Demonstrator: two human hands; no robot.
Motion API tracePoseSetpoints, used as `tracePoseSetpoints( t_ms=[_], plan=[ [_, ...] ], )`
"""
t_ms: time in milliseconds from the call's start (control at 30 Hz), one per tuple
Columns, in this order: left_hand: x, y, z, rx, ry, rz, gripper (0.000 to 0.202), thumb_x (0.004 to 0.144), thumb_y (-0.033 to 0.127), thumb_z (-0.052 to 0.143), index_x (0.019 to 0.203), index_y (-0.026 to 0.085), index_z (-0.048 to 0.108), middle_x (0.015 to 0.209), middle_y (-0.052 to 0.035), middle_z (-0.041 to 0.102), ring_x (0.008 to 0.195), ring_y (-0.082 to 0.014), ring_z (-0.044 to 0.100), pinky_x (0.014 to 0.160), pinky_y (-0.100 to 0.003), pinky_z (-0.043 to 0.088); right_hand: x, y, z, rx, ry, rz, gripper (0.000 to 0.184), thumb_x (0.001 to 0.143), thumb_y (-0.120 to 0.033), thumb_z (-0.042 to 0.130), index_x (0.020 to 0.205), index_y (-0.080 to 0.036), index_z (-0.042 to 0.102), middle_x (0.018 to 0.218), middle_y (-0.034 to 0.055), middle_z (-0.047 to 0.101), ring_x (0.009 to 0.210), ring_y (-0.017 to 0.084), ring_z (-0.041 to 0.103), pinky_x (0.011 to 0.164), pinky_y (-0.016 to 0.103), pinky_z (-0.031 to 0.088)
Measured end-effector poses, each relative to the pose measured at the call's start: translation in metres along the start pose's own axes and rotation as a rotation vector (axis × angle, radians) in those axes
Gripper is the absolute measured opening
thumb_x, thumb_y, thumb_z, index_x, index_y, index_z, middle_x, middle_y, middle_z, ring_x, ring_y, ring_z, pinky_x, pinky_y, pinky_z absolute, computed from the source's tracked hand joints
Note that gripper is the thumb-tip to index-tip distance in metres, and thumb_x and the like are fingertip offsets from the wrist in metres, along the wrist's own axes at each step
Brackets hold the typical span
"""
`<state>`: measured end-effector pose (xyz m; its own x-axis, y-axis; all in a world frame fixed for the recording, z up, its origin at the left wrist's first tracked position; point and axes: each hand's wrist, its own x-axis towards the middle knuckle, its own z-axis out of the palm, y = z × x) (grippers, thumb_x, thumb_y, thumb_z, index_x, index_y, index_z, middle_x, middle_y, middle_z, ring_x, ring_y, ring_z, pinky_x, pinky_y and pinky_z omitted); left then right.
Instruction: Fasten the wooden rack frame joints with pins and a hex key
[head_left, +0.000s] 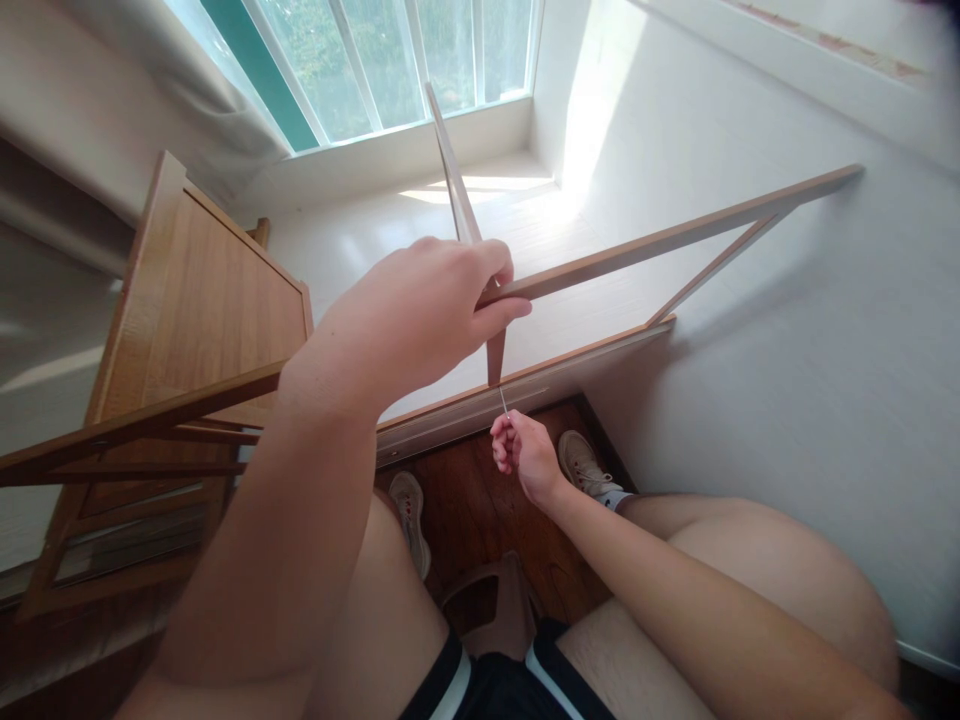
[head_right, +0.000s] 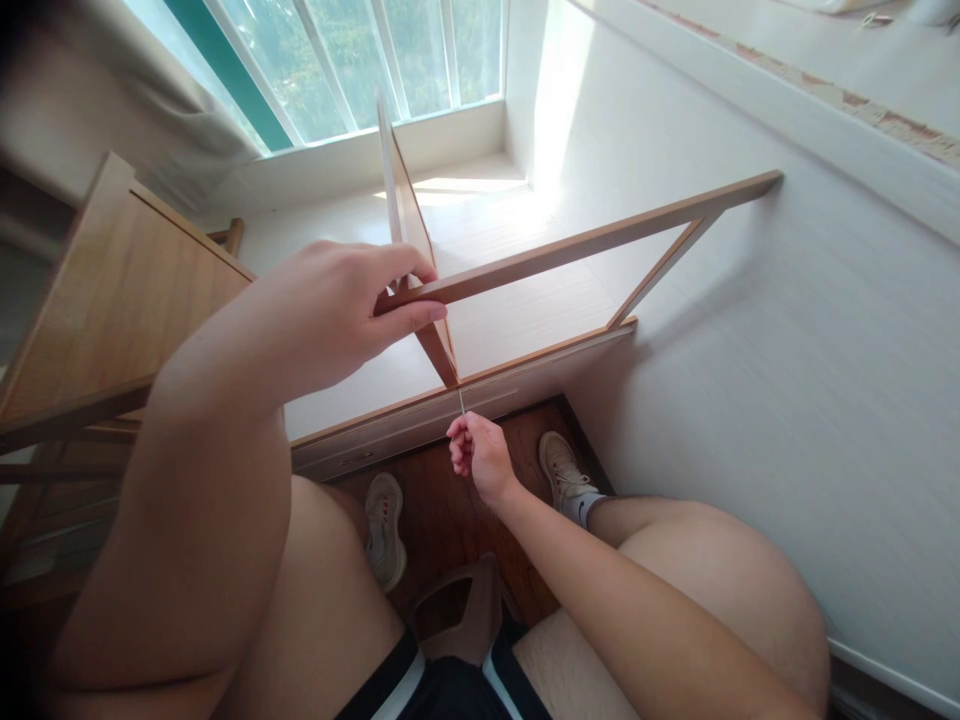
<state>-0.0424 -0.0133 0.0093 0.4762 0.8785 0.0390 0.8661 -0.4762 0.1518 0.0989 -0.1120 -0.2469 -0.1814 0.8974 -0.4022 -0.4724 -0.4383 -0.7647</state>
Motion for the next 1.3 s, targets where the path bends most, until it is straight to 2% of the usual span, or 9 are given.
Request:
tracePoseSetpoints(
  t_ms=[200,467,767,933,1067,1133,1167,1233,1300],
  plan=[
    [-0.001,0.000,0.000,0.011,0.000,0.001,0.034,0.098,0.051,0.046,0.107,0.026,0.068,0.085,-0.0041,0.071,0.083,-0.0239,0.064,0.075,-0.036,0.044,-0.001,-0.001,0.003,0.092,-0.022,0.004,0.040,0.093,-0.055,0.059,0.080,-0.017,0.064,0.050,-0.0030,0.054,0.039,0.010,0.047,0.037,0.019,0.034],
    [-0.001,0.000,-0.001,-0.013,-0.011,-0.003,0.035,0.098,0.051,0.045,0.108,0.026,0.069,0.088,-0.0054,0.072,0.089,-0.0262,0.065,0.080,-0.038,0.046,-0.002,-0.005,0.007,0.211,-0.064,0.050,0.038,0.092,-0.053,0.059,0.080,-0.018,0.063,0.050,-0.0035,0.053,0.039,0.010,0.045,0.038,0.020,0.031],
    [0.000,0.000,-0.001,-0.019,-0.006,-0.006,0.034,0.097,0.051,0.047,0.107,0.026,0.068,0.086,-0.0055,0.072,0.087,-0.0254,0.065,0.079,-0.038,0.046,-0.004,-0.001,0.008,0.161,-0.062,0.085,0.043,0.090,-0.061,0.061,0.083,-0.019,0.061,0.050,-0.0049,0.053,0.039,0.009,0.044,0.038,0.020,0.030],
    [0.000,0.000,-0.001,-0.016,-0.004,0.003,0.035,0.098,0.051,0.046,0.107,0.026,0.068,0.087,-0.0054,0.072,0.086,-0.0252,0.065,0.077,-0.037,0.045,-0.004,-0.002,0.008,0.170,-0.057,0.089,0.039,0.088,-0.058,0.063,0.084,-0.019,0.060,0.051,-0.0054,0.053,0.038,0.009,0.043,0.037,0.019,0.030],
    [0.000,0.000,-0.001,-0.019,0.005,0.007,0.035,0.098,0.051,0.046,0.107,0.026,0.069,0.087,-0.0051,0.072,0.087,-0.0255,0.065,0.079,-0.038,0.045,-0.015,0.009,0.015,0.164,-0.057,0.152,0.032,0.085,-0.051,0.066,0.084,-0.020,0.060,0.051,-0.0065,0.052,0.038,0.009,0.041,0.037,0.018,0.028],
    [0.000,0.000,-0.001,-0.020,0.007,0.004,0.035,0.097,0.052,0.047,0.108,0.027,0.069,0.086,-0.0049,0.071,0.086,-0.0256,0.065,0.079,-0.038,0.046,-0.032,0.011,0.025,0.143,-0.125,0.219,0.033,0.085,-0.052,0.066,0.082,-0.019,0.061,0.050,-0.0061,0.051,0.039,0.008,0.040,0.037,0.018,0.027],
    [0.000,-0.001,0.000,-0.024,0.006,0.002,0.035,0.097,0.052,0.047,0.109,0.027,0.069,0.086,-0.0049,0.071,0.086,-0.0258,0.065,0.080,-0.038,0.046,-0.044,0.009,0.032,0.123,-0.198,0.254,0.037,0.087,-0.054,0.064,0.081,-0.018,0.063,0.051,-0.0054,0.051,0.040,0.008,0.040,0.038,0.019,0.029],
    [0.000,-0.002,0.001,-0.035,0.006,-0.004,0.037,0.096,0.053,0.047,0.111,0.028,0.069,0.085,-0.0048,0.071,0.086,-0.0261,0.064,0.081,-0.039,0.046,-0.070,-0.002,0.048,0.108,-0.456,0.324,0.055,0.092,-0.068,0.051,0.086,-0.016,0.069,0.058,-0.0012,0.057,0.046,0.010,0.047,0.042,0.021,0.035],
    [0.001,-0.004,0.002,-0.035,0.004,-0.014,0.039,0.096,0.056,0.046,0.114,0.030,0.069,0.083,-0.0045,0.070,0.084,-0.0257,0.063,0.082,-0.040,0.045,-0.098,-0.019,0.066,0.145,-0.745,0.329,0.077,0.090,-0.084,0.036,0.101,-0.018,0.074,0.074,0.0050,0.068,0.061,0.014,0.060,0.049,0.023,0.042]
  ],
)
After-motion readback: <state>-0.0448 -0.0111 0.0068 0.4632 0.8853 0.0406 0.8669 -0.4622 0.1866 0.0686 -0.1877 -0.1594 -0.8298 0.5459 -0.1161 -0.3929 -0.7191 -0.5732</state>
